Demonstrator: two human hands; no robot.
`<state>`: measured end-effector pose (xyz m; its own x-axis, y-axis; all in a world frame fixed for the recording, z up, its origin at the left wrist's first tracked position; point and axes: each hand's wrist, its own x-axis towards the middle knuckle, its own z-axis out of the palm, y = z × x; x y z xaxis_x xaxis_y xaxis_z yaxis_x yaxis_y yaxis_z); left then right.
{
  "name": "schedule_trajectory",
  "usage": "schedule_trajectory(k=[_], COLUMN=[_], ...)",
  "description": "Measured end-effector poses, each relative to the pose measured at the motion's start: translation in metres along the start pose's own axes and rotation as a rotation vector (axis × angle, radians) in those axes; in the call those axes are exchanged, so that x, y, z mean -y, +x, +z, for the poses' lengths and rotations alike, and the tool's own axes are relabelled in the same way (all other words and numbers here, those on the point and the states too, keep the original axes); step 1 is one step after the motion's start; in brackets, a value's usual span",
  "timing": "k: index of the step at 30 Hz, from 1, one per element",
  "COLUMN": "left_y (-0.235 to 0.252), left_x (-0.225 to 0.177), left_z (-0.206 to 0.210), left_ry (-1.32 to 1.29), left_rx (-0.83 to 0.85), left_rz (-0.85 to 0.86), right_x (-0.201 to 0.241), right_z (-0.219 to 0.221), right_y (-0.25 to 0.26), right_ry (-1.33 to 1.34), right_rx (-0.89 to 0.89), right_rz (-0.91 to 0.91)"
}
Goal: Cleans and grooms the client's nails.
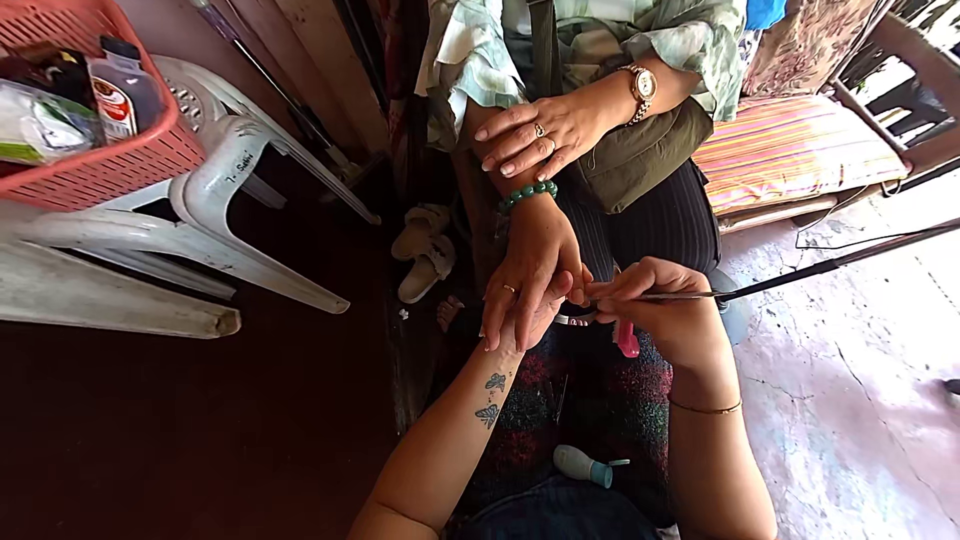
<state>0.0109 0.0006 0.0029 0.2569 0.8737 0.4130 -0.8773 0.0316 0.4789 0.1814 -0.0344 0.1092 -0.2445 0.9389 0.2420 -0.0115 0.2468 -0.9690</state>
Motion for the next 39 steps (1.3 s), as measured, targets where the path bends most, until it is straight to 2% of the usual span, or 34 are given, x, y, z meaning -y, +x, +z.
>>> schedule_trajectory(k=[2, 4, 8, 11, 14, 17, 21, 23, 25, 26, 28, 30, 32, 34, 35, 36, 39], left_y=[-0.001, -0.001, 0.000, -0.001, 0.000, -0.001, -0.001, 0.001, 0.004, 0.003, -0.002, -0.002, 0.000, 0.002, 0.004, 0.005, 0.007], left_x=[0.001, 0.002, 0.002, 0.002, 0.001, 0.002, 0.005, -0.005, -0.024, -0.019, 0.004, 0.008, 0.007, -0.004, -0.018, -0.027, -0.030], left_z=[-0.002, -0.005, -0.005, -0.005, -0.002, -0.003, -0.007, 0.013, 0.052, 0.043, -0.003, -0.009, -0.007, 0.012, 0.039, 0.055, 0.063], left_ry=[0.004, 0.003, -0.030, -0.033, -0.017, -0.004, -0.032, 0.019, 0.059, 0.043, -0.026, -0.055, -0.033, 0.028, 0.096, 0.132, 0.156], left_rx=[-0.009, -0.003, 0.026, 0.012, 0.007, -0.011, 0.018, -0.005, -0.172, -0.160, -0.009, 0.005, 0.035, 0.013, -0.080, -0.104, -0.088], left_rz=[0.015, 0.028, 0.032, 0.031, 0.034, 0.019, 0.059, 0.060, -0.014, -0.007, 0.059, 0.053, 0.059, 0.071, 0.041, 0.028, 0.069], right_x=[-0.001, 0.002, 0.002, 0.005, 0.003, 0.005, 0.001, 0.005, 0.006, 0.004, 0.003, 0.007, 0.006, 0.005, 0.007, 0.009, 0.007], right_z=[0.005, 0.003, 0.009, 0.007, 0.011, 0.007, 0.011, 0.008, 0.011, 0.013, 0.012, 0.010, 0.012, 0.013, 0.012, 0.011, 0.016], right_y=[0.000, -0.001, -0.001, -0.002, -0.001, -0.002, -0.003, -0.003, -0.003, -0.003, -0.004, -0.004, -0.003, -0.003, -0.004, -0.003, -0.002], right_ry=[-0.047, -0.100, -0.077, -0.116, -0.088, -0.119, -0.109, -0.127, -0.112, -0.127, -0.182, -0.163, -0.142, -0.195, -0.197, -0.178, -0.215], right_rx=[-0.035, 0.030, -0.047, 0.008, -0.071, 0.004, -0.056, -0.008, -0.056, -0.077, -0.033, -0.007, -0.057, -0.039, -0.015, -0.010, -0.079], right_rz=[-0.022, -0.020, -0.034, -0.004, -0.015, -0.008, -0.036, -0.009, -0.017, -0.034, -0.050, -0.031, -0.051, -0.065, -0.048, -0.033, -0.075])
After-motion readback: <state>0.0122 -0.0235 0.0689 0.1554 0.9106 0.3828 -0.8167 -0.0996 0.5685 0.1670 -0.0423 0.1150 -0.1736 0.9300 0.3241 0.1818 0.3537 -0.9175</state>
